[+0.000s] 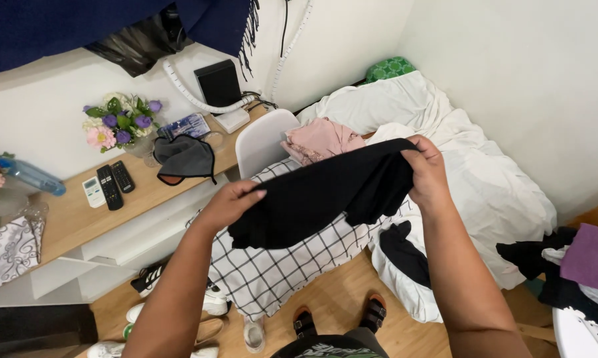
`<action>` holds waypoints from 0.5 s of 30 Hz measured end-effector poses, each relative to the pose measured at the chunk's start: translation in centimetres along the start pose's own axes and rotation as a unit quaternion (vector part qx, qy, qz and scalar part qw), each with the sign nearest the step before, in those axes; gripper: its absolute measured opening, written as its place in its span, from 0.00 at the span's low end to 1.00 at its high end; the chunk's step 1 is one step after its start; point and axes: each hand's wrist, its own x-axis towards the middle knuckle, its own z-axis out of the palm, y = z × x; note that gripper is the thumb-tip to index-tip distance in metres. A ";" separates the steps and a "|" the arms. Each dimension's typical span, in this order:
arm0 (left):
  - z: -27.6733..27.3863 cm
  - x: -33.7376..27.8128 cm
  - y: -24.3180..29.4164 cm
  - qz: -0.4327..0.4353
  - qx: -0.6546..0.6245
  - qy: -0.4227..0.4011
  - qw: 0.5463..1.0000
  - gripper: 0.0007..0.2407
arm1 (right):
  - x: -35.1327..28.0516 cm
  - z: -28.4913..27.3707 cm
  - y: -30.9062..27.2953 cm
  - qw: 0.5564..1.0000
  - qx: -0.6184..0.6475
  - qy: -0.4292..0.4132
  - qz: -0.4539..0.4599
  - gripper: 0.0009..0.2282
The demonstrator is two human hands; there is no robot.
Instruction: The person folds a pink satin top, a black sequined top, and a purple top by hand. They place each folded item on a white chair with a checkered cushion in a bedroom.
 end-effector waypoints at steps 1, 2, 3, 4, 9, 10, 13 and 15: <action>0.1 -0.1 0.6 -0.001 0.000 0.000 1.000 0.09 | 0.0 -0.1 -0.3 1.000 0.000 0.000 0.001 0.05; 0.3 -0.2 1.3 0.024 -0.018 0.033 0.999 0.09 | 0.0 -0.3 -0.7 1.000 -0.020 -0.013 -0.008 0.06; 0.4 -0.3 1.9 0.048 -0.035 0.065 0.996 0.10 | 0.1 -0.4 -1.0 0.999 -0.040 -0.025 -0.016 0.06; 0.5 -0.4 2.1 0.048 -0.035 0.066 0.996 0.10 | 0.0 -0.5 -1.3 0.999 -0.040 -0.026 -0.016 0.06; 1.7 -2.5 5.6 0.067 0.038 0.066 0.995 0.10 | -0.6 -1.6 -2.4 0.985 -0.169 -0.001 -0.047 0.07; 1.6 -2.6 5.6 0.066 0.037 0.068 0.995 0.10 | -0.6 -1.7 -2.7 0.985 -0.169 -0.004 -0.046 0.07; 1.5 -3.4 5.2 0.125 0.259 0.106 0.952 0.13 | -0.4 -1.9 -3.7 0.984 -0.167 -0.007 -0.063 0.08; 1.9 -4.2 4.8 0.132 0.315 0.221 0.914 0.15 | -0.5 -2.4 -4.5 0.984 -0.164 -0.039 -0.056 0.07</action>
